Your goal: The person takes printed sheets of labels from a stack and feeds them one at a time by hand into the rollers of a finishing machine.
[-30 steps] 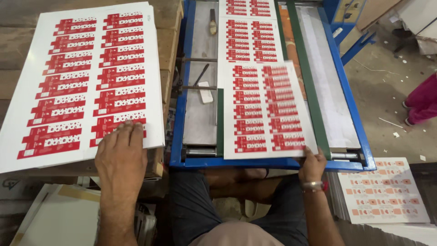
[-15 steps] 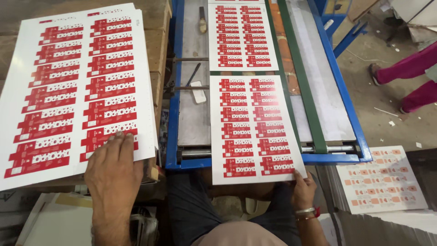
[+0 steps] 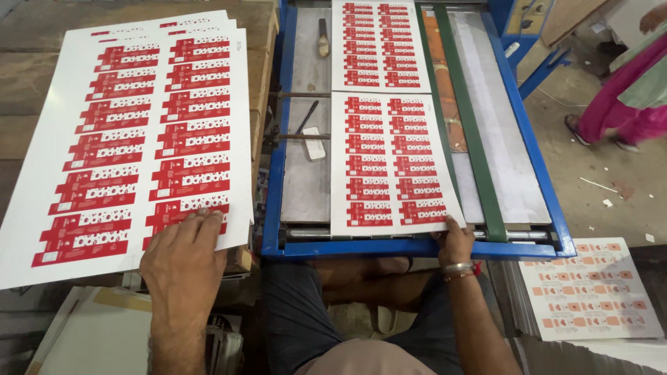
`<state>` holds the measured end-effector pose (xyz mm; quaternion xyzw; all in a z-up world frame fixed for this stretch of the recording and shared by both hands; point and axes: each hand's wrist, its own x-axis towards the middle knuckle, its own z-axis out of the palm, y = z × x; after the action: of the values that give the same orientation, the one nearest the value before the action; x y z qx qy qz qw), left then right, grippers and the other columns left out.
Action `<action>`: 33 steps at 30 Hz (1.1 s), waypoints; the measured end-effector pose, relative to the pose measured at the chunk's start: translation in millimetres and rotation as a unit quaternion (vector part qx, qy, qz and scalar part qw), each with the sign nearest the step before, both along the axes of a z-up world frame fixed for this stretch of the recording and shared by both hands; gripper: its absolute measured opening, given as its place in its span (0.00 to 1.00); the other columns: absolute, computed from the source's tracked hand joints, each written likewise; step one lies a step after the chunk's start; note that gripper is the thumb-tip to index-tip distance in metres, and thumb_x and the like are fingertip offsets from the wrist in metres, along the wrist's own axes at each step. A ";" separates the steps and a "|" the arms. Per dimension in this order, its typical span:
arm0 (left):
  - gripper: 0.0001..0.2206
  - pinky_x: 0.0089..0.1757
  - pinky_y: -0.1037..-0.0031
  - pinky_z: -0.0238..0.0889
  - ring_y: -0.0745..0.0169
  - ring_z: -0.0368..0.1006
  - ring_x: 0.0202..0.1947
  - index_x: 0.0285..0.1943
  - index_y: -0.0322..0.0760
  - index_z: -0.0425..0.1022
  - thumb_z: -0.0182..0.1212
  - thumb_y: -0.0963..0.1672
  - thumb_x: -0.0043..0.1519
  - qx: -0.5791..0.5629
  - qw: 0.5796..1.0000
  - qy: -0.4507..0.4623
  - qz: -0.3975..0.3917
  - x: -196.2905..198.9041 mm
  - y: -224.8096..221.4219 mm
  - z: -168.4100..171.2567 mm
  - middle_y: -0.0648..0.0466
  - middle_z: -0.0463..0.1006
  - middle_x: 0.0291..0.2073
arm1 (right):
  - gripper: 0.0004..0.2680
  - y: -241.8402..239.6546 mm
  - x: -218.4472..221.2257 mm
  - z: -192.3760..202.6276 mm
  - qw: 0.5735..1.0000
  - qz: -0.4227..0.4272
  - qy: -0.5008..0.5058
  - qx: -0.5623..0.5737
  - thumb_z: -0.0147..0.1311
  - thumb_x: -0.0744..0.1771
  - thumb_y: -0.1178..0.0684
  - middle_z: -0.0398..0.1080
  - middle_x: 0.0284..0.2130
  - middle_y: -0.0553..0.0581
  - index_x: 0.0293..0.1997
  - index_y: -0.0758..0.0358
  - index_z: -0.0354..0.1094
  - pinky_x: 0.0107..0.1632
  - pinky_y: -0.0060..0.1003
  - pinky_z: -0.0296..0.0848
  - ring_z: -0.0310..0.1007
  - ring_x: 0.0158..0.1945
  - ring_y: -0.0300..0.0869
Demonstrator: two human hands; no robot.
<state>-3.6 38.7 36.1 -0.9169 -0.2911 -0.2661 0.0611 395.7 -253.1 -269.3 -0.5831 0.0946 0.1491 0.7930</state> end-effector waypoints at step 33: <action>0.27 0.62 0.45 0.51 0.44 0.68 0.59 0.58 0.23 0.73 0.60 0.49 0.55 -0.030 0.975 0.088 -0.202 93.4 -89.2 -20.0 0.37 0.75 0.56 | 0.19 100.6 -178.6 186.4 0.884 0.397 0.067 0.240 0.50 0.69 0.52 0.71 0.59 0.61 0.68 0.68 0.58 0.57 0.42 0.77 0.74 0.59 0.47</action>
<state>89.8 -50.5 16.1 -0.9780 -0.1016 -0.1821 0.0041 217.1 -152.5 -82.9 -0.3528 -0.1306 0.5081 0.7748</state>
